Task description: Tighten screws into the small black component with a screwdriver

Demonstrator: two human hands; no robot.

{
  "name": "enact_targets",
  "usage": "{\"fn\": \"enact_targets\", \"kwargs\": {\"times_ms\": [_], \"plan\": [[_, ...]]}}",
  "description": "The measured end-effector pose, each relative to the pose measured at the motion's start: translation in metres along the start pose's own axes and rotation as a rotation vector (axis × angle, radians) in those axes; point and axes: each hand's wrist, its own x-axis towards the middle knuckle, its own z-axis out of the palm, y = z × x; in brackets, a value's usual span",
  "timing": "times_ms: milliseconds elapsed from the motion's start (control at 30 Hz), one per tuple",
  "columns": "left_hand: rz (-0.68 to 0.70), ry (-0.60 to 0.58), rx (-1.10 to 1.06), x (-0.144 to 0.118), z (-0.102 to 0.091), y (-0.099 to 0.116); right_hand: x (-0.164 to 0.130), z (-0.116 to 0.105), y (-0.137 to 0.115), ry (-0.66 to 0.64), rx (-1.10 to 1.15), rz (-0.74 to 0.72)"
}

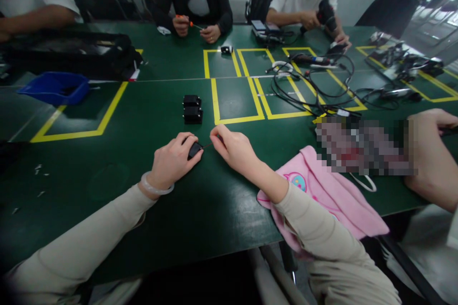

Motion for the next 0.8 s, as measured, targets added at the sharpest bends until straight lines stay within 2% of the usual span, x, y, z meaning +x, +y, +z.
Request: {"fn": "enact_targets", "kwargs": {"times_ms": [233,367,667,800], "plan": [[-0.004,-0.011,0.055,0.003,-0.002,0.002,0.008,-0.004,-0.008,-0.097,-0.123,-0.008],[-0.014,-0.023,0.087,0.005,-0.005,0.003,0.007,0.002,-0.008,-0.055,-0.216,-0.011],[-0.007,-0.016,0.097,0.007,-0.005,0.003,0.003,0.008,-0.001,0.026,-0.098,-0.117],[-0.021,-0.010,0.083,0.006,-0.002,0.002,0.003,0.008,-0.003,0.009,-0.131,-0.104]]}}
